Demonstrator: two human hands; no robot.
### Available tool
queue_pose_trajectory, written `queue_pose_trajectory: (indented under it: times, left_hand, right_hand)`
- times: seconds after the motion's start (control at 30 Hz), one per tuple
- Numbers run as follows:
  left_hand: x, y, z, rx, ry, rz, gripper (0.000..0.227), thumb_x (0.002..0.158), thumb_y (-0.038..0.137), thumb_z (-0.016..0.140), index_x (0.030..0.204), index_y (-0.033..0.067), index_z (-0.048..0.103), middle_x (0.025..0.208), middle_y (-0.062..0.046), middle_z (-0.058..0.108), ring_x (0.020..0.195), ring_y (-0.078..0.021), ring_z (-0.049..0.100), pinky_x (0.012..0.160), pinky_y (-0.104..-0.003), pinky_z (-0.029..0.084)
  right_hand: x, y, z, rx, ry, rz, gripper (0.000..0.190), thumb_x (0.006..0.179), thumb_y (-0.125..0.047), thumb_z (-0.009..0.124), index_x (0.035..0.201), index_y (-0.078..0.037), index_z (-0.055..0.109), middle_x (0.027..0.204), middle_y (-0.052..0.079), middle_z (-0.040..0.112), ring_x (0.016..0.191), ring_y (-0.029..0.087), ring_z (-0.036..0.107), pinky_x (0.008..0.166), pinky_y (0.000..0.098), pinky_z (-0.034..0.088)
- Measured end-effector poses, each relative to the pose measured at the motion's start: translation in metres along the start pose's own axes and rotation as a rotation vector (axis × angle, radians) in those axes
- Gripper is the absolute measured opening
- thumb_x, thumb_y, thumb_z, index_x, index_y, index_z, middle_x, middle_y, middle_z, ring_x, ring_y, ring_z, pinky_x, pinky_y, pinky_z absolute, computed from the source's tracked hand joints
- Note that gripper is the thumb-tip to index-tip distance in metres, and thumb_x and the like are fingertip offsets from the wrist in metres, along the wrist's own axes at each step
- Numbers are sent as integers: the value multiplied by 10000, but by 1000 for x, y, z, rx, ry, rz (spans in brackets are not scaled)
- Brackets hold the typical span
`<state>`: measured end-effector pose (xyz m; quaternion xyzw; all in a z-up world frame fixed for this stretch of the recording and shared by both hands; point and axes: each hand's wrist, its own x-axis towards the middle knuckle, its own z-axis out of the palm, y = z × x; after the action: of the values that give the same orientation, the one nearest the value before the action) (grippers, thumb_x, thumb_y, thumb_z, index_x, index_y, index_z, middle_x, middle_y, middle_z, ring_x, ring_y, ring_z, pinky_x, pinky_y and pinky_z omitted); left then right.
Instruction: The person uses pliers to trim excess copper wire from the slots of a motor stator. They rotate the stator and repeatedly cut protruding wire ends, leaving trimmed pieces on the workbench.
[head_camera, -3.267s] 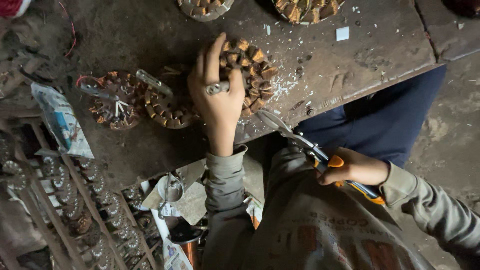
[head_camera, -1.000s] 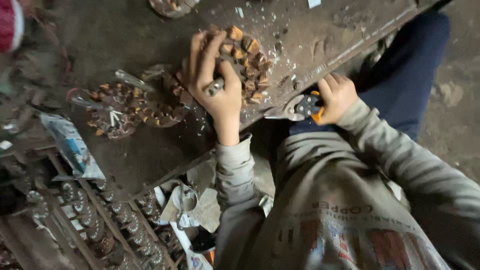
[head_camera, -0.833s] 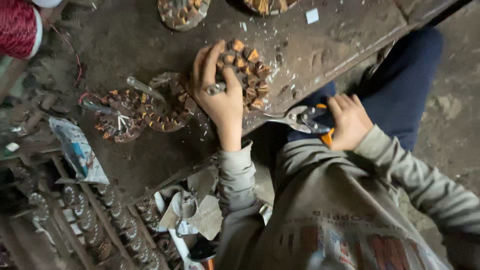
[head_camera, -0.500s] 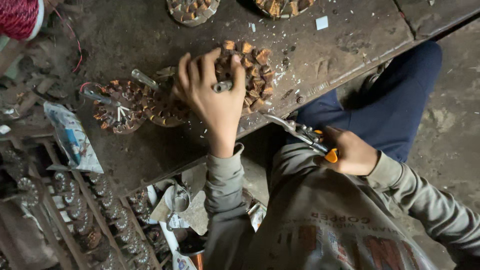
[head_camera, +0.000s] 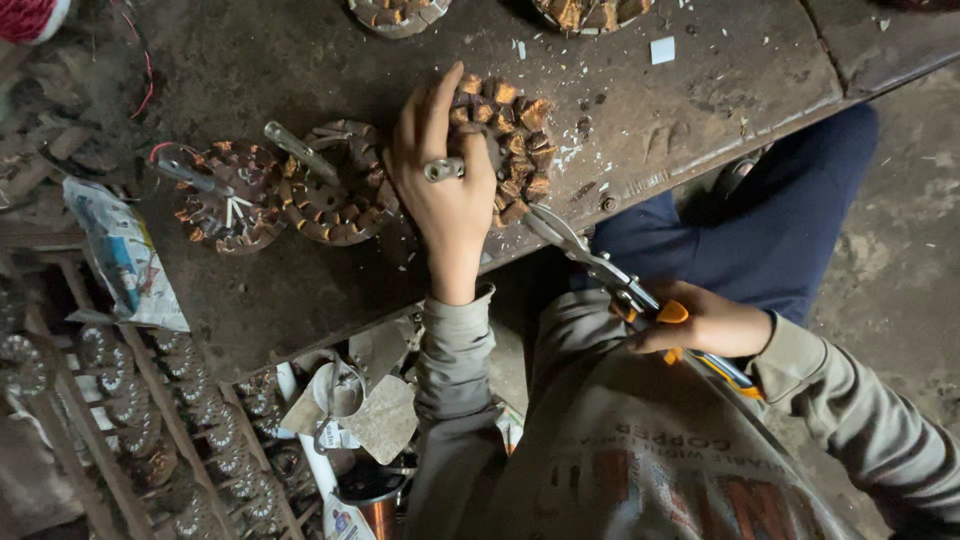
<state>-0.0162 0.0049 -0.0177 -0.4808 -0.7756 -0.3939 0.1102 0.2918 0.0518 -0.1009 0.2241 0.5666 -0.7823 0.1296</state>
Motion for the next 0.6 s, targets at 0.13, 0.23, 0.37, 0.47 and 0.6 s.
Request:
queue_pose_trajectory:
  times: [0.13,0.23,0.37,0.47,0.6]
  left_hand:
    - [1,0,1,68,-7,35,455,927,178,586,1378,221,632,1332,-61,680,1077,-232,666,1050,-398,401]
    - [0,10,0,44,13,49,446,918,170,573,1353,211,659,1336,-59,691,1085,-234,665,996,-375,372]
    - [-13,26,-15,-59,142,-26,382,981,132,532,1334,159,675,1392,-105,653,1259,-289,617,1147,-461,376]
    - [-17,39,-24,-146,271,-18,387,982,103,501,1335,96,659,1426,-157,628,1328,-326,609,1188,-479,433]
    - [-28,46,-29,-48,378,10,426,962,69,478,1355,0,628,1424,-226,614,1341,-383,576,1211,-480,423]
  right_hand:
    - [10,-23,-3,6,-87,28,491,723,-251,826,1177,-114,696,890,33,817,806,149,767,743,294,623]
    - [6,-57,-16,-196,9,183,409,757,-253,828,1066,-2,730,927,54,821,858,152,721,685,324,562]
    - [-8,-90,-4,-586,163,97,488,758,-326,821,1143,-55,692,948,104,763,863,245,745,728,335,569]
    - [-8,-108,-2,-932,287,181,690,753,-396,787,1334,-80,587,983,166,750,875,296,730,755,373,569]
    - [1,-98,-5,-1278,248,460,924,724,-556,728,1461,-77,444,924,162,727,911,268,726,839,347,575]
